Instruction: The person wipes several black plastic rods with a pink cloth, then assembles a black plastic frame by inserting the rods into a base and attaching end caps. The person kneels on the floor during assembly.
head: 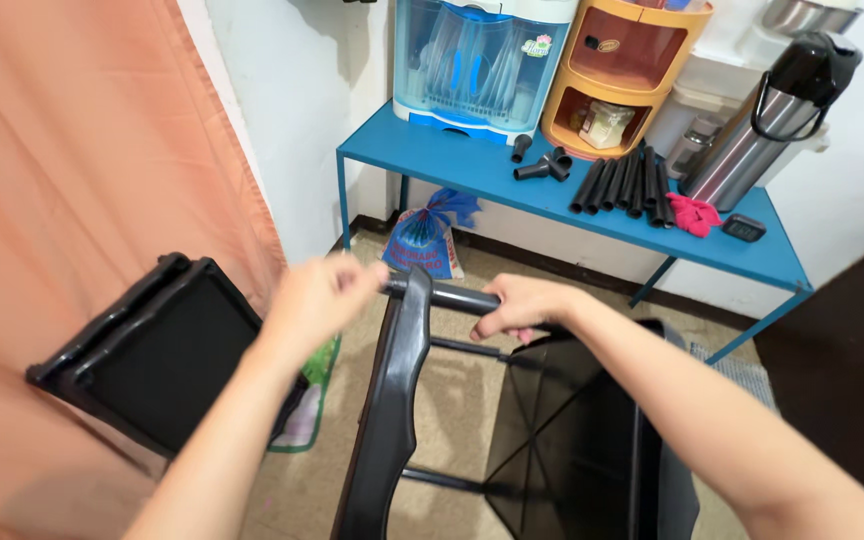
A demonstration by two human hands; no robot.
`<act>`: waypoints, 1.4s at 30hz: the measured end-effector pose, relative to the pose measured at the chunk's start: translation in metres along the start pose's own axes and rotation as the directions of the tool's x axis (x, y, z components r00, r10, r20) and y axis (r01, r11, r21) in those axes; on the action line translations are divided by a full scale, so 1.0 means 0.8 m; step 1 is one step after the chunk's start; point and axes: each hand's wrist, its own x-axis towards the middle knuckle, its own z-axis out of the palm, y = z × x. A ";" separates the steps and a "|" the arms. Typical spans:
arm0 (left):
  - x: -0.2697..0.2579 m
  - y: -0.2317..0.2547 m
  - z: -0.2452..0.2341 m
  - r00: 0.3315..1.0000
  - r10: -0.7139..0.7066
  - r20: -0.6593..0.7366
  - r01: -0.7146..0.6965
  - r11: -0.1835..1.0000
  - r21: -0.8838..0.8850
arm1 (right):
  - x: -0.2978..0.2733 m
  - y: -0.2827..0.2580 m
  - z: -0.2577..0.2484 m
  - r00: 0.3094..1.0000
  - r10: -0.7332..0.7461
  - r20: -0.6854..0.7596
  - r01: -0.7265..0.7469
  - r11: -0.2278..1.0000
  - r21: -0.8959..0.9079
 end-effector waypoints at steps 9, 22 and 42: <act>0.141 -0.024 -0.010 0.782 0.367 0.503 -0.107 0.875 -0.472 | -0.011 -0.103 0.013 0.992 0.083 -0.093 -0.088 0.995 -0.051; 0.155 -0.035 -0.008 0.622 0.157 0.767 -0.114 0.987 -0.110 | -0.009 -0.116 0.065 0.894 -0.050 -0.444 -0.092 0.952 -0.292; 0.086 0.046 0.014 0.726 0.267 0.633 -0.608 0.680 0.411 | -0.133 0.105 -0.041 0.845 0.092 -0.527 0.008 0.983 0.185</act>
